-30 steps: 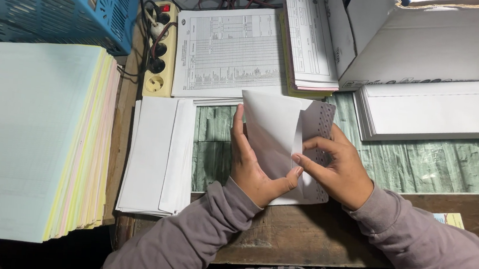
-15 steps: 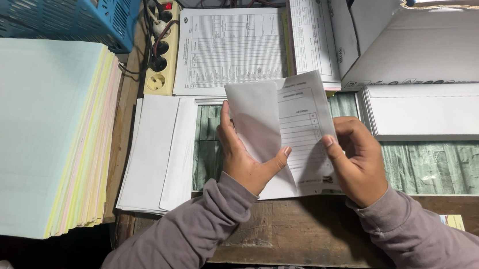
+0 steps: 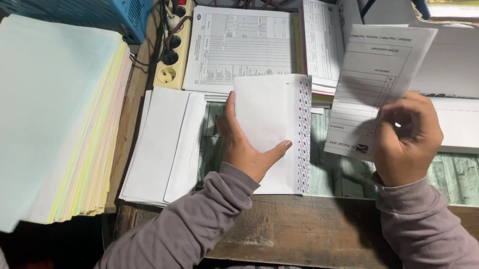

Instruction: Folding and stacking printed paper documents on a desk in a print shop.

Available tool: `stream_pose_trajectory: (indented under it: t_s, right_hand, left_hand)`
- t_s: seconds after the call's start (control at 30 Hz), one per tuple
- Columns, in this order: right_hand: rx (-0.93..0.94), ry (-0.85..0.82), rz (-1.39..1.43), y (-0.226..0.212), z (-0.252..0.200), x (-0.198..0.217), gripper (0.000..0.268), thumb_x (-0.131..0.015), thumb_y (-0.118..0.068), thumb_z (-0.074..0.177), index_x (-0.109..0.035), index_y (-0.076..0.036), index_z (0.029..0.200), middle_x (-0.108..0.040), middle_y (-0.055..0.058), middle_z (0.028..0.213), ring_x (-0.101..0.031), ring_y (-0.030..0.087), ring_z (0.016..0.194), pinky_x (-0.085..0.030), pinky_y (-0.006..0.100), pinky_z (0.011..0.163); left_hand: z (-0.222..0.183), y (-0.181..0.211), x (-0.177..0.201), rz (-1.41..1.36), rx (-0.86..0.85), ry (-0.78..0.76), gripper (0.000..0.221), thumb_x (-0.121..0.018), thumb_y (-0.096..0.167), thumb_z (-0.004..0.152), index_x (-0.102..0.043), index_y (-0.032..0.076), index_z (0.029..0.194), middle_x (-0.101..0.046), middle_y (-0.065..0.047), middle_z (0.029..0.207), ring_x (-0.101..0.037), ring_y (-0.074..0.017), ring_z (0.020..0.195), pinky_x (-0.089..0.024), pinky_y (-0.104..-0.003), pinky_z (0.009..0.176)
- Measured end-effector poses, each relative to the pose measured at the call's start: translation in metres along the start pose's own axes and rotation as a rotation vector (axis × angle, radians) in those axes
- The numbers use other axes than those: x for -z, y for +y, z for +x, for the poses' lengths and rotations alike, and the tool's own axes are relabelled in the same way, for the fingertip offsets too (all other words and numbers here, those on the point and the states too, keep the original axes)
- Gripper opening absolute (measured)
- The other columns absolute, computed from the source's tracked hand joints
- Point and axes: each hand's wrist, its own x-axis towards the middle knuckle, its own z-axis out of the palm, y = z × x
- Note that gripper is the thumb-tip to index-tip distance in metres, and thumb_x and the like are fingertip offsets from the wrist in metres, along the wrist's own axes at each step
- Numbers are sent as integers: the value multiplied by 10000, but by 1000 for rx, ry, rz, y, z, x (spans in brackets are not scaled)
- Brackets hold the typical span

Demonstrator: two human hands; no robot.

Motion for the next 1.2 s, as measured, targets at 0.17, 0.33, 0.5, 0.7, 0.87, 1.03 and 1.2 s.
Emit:
stream_pose_trajectory:
  t_s: [0.17, 0.33, 0.5, 0.7, 0.87, 1.03, 1.2]
  right_hand:
    - [141, -104, -141, -8, 33, -12, 245, -483, 227, 847, -610, 127, 1031, -502, 243, 1040, -536, 294, 843, -483, 292, 637]
    - [334, -177, -209, 6, 73, -43, 390, -471, 223, 789, -595, 133, 1147, -497, 262, 1084, -549, 372, 966, -527, 398, 821]
    - [381, -320, -619, 44, 84, -81, 297, -469, 170, 789, -586, 123, 1058, -408, 284, 1231, -544, 470, 976, -503, 506, 716]
    - [389, -447, -703, 24, 76, -92, 305, -555, 121, 783, -637, 35, 1063, -404, 341, 1256, -415, 497, 1125, -478, 563, 857]
    - [297, -704, -649, 26, 72, -91, 261, -532, -312, 890, -649, -95, 978, -448, 214, 1289, -352, 417, 1206, -320, 647, 887]
    - [148, -647, -484, 25, 68, -84, 391, -477, -331, 917, -559, -21, 1141, -406, 214, 1276, -340, 376, 1178, -337, 548, 906]
    - [291, -389, -181, 22, 49, -77, 277, -494, -161, 918, -570, -79, 1172, -526, 89, 1009, -547, 315, 971, -449, 410, 833]
  left_hand:
    - [0, -11, -3, 87, 30, -93, 986, -803, 235, 571, -204, 166, 1351, -302, -130, 1286, -369, -335, 1125, -346, -456, 954]
    - [1, -14, -5, 124, 85, -145, 821, -778, 239, 609, -323, 217, 1291, -259, -84, 1165, -522, -264, 823, -530, -420, 738]
    - [0, -16, -6, 153, 93, -156, 814, -767, 238, 602, -330, 220, 1289, -256, -77, 1160, -522, -275, 748, -509, -423, 705]
    - [0, -19, -8, 163, 83, -176, 831, -759, 235, 614, -307, 192, 1310, -255, -92, 1172, -548, -293, 774, -481, -418, 783]
    - [-1, -21, -10, 171, 60, -171, 847, -760, 243, 602, -307, 196, 1316, -262, -96, 1168, -530, -304, 862, -466, -408, 814]
    - [1, -20, -8, 141, 52, -171, 776, -735, 182, 660, -314, 185, 1311, -270, -100, 1175, -556, -324, 772, -485, -432, 759]
    - [3, -20, -5, -64, -128, -68, 539, -460, -13, 810, -361, 107, 1326, -368, -147, 1103, -398, -477, 1109, -381, -512, 922]
